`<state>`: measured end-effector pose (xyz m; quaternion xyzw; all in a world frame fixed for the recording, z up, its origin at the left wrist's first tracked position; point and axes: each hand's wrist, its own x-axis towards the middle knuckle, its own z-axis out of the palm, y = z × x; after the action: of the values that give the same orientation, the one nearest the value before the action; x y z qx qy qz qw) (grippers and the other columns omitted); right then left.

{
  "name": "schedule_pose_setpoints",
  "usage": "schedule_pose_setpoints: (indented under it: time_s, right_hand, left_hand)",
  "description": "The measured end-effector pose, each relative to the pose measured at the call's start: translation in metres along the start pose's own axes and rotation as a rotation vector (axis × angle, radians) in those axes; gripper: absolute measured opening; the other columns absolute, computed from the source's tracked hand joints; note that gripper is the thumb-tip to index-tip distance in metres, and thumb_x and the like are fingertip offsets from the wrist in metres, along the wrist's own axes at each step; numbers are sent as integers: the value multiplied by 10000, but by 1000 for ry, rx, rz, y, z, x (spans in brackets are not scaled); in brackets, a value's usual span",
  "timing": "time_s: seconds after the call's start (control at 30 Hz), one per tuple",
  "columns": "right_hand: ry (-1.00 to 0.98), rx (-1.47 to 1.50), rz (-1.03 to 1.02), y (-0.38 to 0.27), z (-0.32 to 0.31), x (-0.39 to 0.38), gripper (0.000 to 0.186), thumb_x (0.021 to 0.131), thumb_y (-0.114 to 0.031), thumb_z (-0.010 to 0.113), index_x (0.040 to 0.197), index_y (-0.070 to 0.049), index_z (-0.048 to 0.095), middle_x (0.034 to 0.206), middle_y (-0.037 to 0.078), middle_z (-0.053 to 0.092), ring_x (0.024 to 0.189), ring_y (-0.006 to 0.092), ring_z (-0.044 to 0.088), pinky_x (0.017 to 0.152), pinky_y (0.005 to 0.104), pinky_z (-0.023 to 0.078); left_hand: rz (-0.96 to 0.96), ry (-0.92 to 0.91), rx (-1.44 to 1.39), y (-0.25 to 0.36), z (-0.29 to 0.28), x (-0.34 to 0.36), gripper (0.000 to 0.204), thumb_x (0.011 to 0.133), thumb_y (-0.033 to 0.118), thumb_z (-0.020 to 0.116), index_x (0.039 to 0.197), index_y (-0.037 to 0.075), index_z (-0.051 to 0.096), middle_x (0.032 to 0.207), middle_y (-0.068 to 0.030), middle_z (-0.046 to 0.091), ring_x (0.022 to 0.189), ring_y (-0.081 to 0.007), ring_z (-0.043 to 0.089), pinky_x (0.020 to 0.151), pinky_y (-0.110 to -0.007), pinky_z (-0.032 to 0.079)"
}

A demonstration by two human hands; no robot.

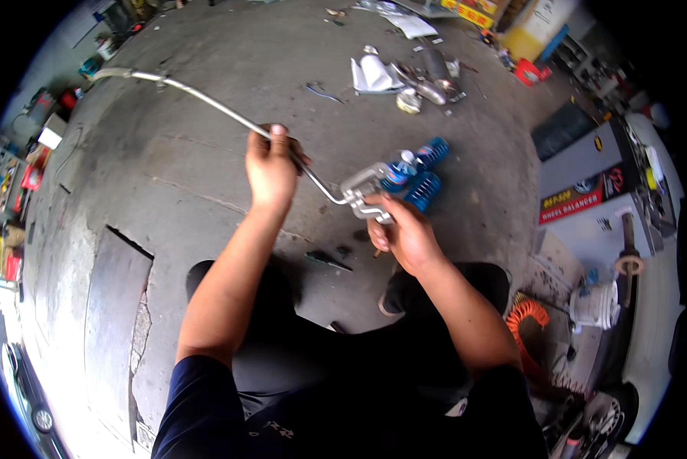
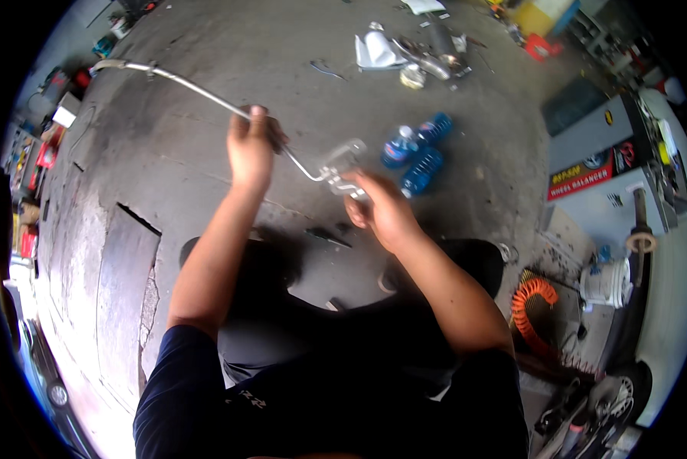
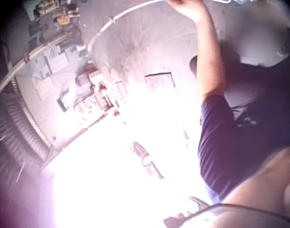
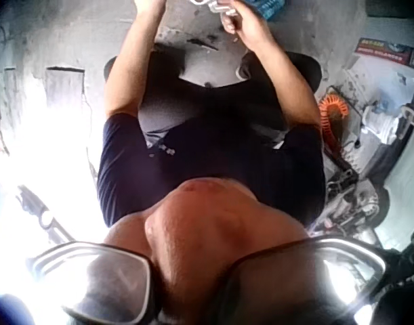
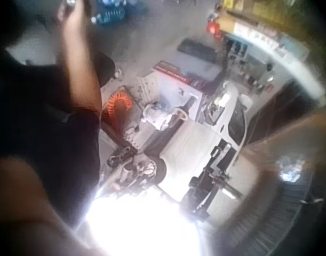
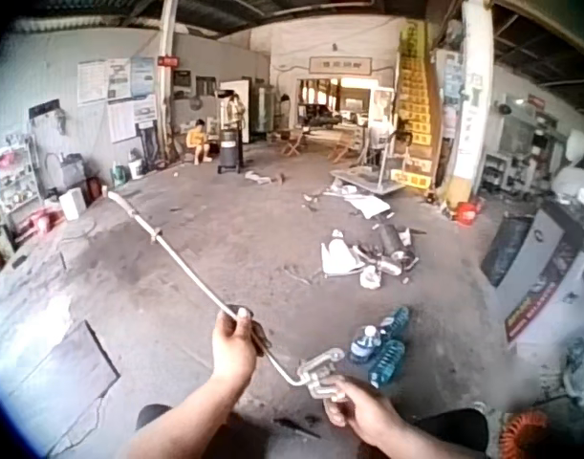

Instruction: The person handles a metal rod and a small mechanical component in a garage. They walk around the workspace, pick up a screwdriver, and use it to adjust the component. The person then returns to the car with the adjusted part.

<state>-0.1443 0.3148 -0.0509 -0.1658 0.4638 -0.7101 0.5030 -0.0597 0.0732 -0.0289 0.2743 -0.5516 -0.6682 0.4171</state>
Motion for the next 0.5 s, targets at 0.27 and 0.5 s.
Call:
schedule_pose_setpoints:
  time_s: [0.27,0.5]
  right_hand:
    - [18,-116,-86,-13,0,-1,426,1153,-334,475,1344,-16,684,947,95,713,761,145,631,699,298,505]
    - [156,-250,-150,-8,4,7,244,1137,-246,556,1159,-25,657,869,84,718,704,152,677,645,283,538]
  left_hand:
    - [71,52,36,9,-7,-4,231,1174,266,508,1154,37,528,800,-90,653,647,-183,643,551,-317,464]
    - [134,49,43,8,-4,-4,233,1179,276,500,1139,47,510,765,-83,642,603,-176,643,516,-305,476]
